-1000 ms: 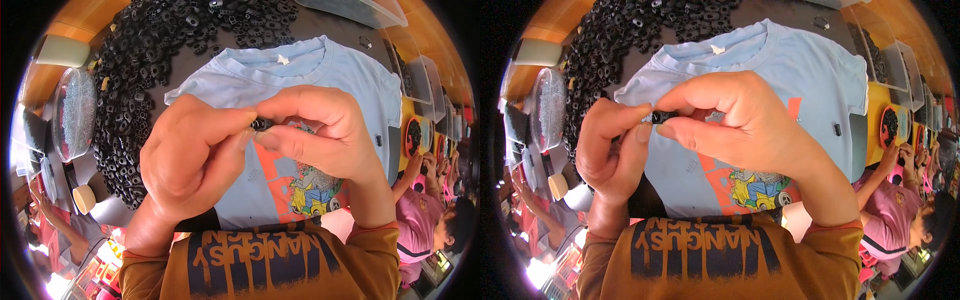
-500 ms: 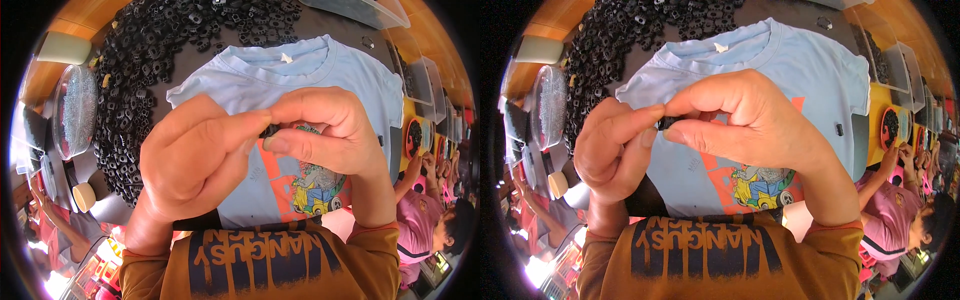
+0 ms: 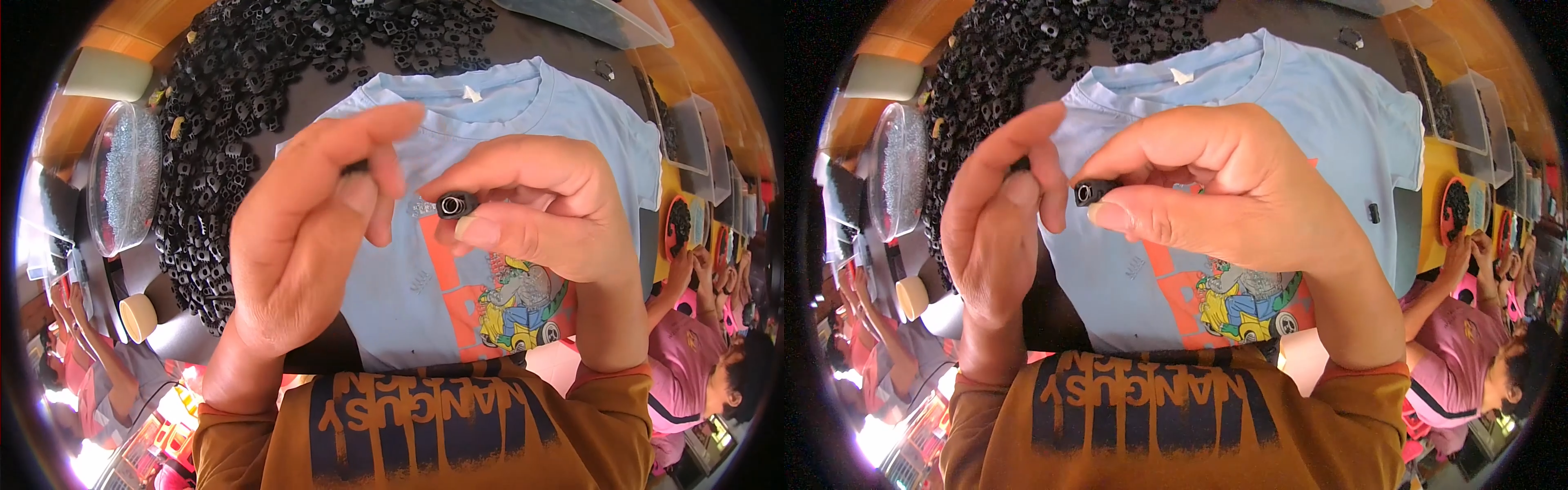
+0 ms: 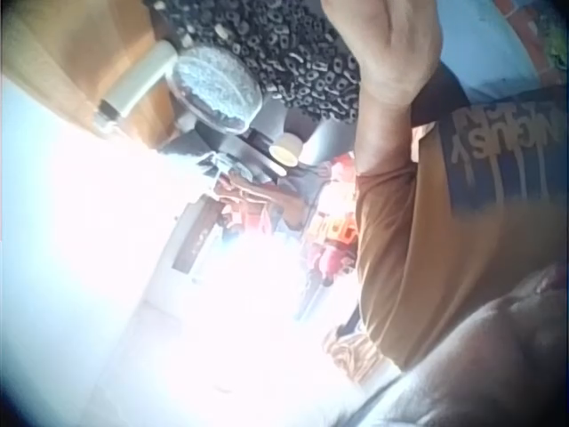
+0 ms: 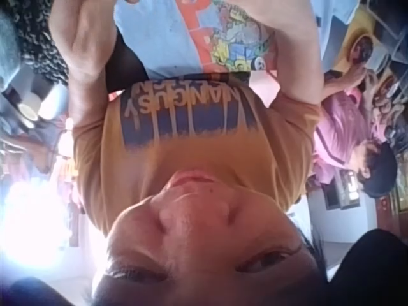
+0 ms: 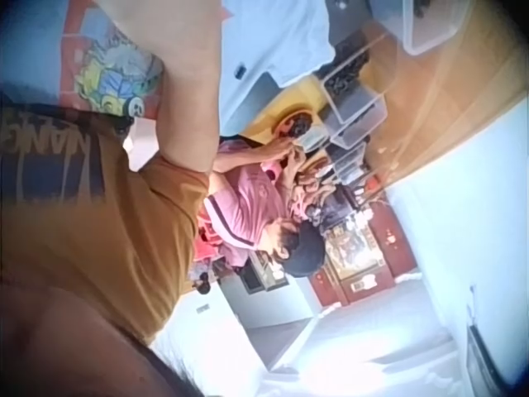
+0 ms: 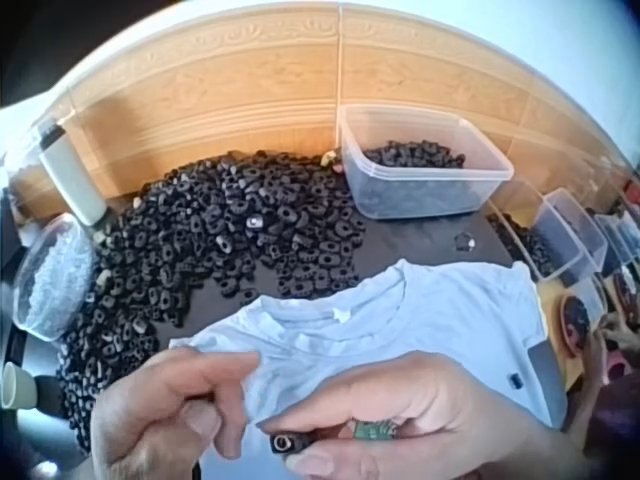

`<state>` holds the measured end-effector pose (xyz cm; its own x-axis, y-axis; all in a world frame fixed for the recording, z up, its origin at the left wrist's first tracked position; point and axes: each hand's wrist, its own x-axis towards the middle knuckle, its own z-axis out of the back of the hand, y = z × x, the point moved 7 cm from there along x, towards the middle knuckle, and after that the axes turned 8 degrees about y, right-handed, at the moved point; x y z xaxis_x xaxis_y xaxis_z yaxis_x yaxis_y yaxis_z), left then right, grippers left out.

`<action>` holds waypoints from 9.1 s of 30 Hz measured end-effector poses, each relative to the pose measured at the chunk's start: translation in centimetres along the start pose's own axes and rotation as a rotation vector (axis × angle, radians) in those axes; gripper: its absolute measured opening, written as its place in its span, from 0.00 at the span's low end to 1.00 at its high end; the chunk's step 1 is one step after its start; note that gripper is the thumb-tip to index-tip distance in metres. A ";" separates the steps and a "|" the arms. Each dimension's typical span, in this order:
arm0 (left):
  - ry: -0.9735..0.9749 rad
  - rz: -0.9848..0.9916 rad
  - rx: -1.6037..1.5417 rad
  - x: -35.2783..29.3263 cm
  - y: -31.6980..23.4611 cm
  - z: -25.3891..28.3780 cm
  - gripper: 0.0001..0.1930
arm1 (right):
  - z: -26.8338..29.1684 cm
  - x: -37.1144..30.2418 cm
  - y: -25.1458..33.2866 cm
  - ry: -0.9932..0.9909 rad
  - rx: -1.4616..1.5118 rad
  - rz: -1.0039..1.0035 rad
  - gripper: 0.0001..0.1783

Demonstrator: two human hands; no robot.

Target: Assembling small plastic housings with metal rings or springs on a workshop table.

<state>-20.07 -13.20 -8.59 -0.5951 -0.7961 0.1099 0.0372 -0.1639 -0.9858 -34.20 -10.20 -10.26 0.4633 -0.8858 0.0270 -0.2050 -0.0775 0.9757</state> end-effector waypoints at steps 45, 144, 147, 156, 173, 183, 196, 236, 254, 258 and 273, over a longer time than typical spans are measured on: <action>0.044 0.093 -0.400 -0.2 1.8 0.3 0.09 | 0.2 0.3 -0.5 -0.062 -0.038 0.064 0.11; -0.073 -0.946 0.703 -5.7 -7.2 -1.8 0.25 | -7.7 -5.6 1.2 -0.465 0.463 0.088 0.14; -0.049 -0.679 0.640 -3.8 -6.0 -2.1 0.32 | -4.7 -4.2 0.9 -0.454 0.402 0.067 0.12; 0.084 -0.723 0.651 -4.7 -4.5 -4.2 0.21 | 11.3 2.7 8.4 -0.799 0.420 0.133 0.19; 0.286 -0.770 0.717 -5.9 -3.9 -6.1 0.08 | -0.9 12.6 -0.1 -0.267 -1.471 0.120 0.21; 0.279 -0.799 0.683 -5.8 -3.5 -6.3 0.15 | -1.9 12.2 -1.8 -0.157 -1.315 0.180 0.14; 0.299 -0.609 0.727 -2.6 -2.4 -3.4 0.15 | 2.8 6.0 -0.7 -0.431 -0.449 -0.020 0.11; -0.072 0.061 0.660 5.8 0.1 3.2 0.08 | 4.3 3.0 0.9 -0.367 -0.337 0.152 0.12; -0.260 -0.219 0.629 3.2 -2.3 -0.6 0.17 | 5.8 2.5 1.5 -0.428 0.172 0.160 0.09; 0.058 -0.165 0.779 3.1 -1.0 -3.0 0.11 | 8.6 1.2 1.2 -0.656 0.603 -0.010 0.12; 0.373 -0.285 1.027 2.4 1.8 -6.7 0.08 | 6.5 2.3 -1.2 -0.436 0.551 0.028 0.11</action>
<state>-26.78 -11.48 -10.98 -0.8837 -0.4574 0.0992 0.4018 -0.8501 -0.3405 -38.49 -15.17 -12.80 0.0868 -0.9846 -0.1516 -0.6724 -0.1702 0.7203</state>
